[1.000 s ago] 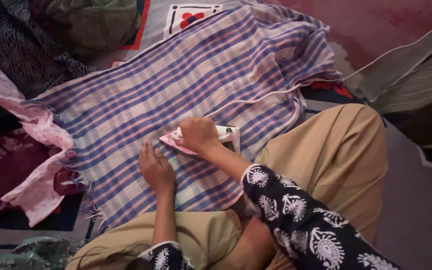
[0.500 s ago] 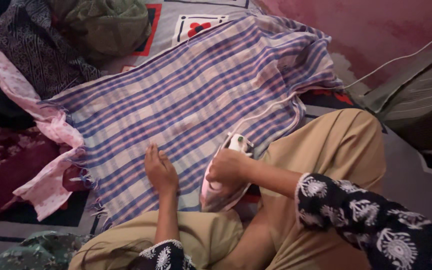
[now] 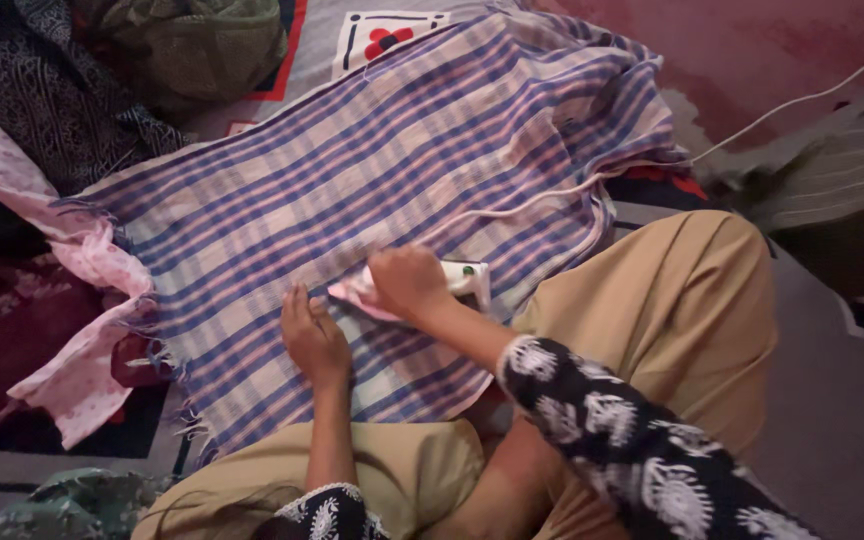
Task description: The person irons a blue and white striped cloth laid out on a bed. They use a handheld electric iron, moving it back and forth across the fabric while occasionally adjusting the cloth with their other hand.
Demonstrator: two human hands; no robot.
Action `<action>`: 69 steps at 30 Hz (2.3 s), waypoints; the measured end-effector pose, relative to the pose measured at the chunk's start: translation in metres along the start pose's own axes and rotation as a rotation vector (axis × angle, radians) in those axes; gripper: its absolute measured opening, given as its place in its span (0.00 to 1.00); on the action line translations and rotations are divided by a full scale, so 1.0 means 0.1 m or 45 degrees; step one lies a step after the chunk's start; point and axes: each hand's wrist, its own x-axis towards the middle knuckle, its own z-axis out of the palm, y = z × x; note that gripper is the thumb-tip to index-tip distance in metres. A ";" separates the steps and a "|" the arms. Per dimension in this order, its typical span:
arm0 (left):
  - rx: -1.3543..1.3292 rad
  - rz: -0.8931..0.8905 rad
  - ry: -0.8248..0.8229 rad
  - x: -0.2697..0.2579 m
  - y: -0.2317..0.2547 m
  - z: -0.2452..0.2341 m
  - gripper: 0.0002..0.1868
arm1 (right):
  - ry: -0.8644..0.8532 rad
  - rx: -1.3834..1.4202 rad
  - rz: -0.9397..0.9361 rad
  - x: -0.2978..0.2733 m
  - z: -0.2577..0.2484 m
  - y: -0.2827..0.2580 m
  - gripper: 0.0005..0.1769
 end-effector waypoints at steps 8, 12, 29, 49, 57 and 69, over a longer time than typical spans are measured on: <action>-0.023 0.023 -0.011 0.02 0.04 -0.03 0.23 | 0.012 0.009 0.094 0.19 0.17 -0.05 0.29; -0.041 0.044 -0.004 -0.03 0.01 -0.06 0.23 | -0.044 0.110 0.040 0.10 0.05 -0.05 0.31; -0.056 -0.060 -0.012 -0.04 0.03 0.01 0.26 | -0.395 0.168 -0.724 -0.72 -0.52 0.25 0.19; -0.067 -0.051 -0.059 -0.05 0.03 -0.04 0.23 | -0.103 0.191 -0.146 -0.12 -0.11 -0.15 0.27; -0.087 -0.065 -0.090 -0.10 0.02 -0.08 0.25 | -0.471 0.161 -0.791 -0.75 -0.61 0.14 0.26; -0.097 -0.103 -0.071 -0.08 0.10 -0.07 0.27 | -0.281 0.244 -0.744 -0.91 -0.47 0.22 0.20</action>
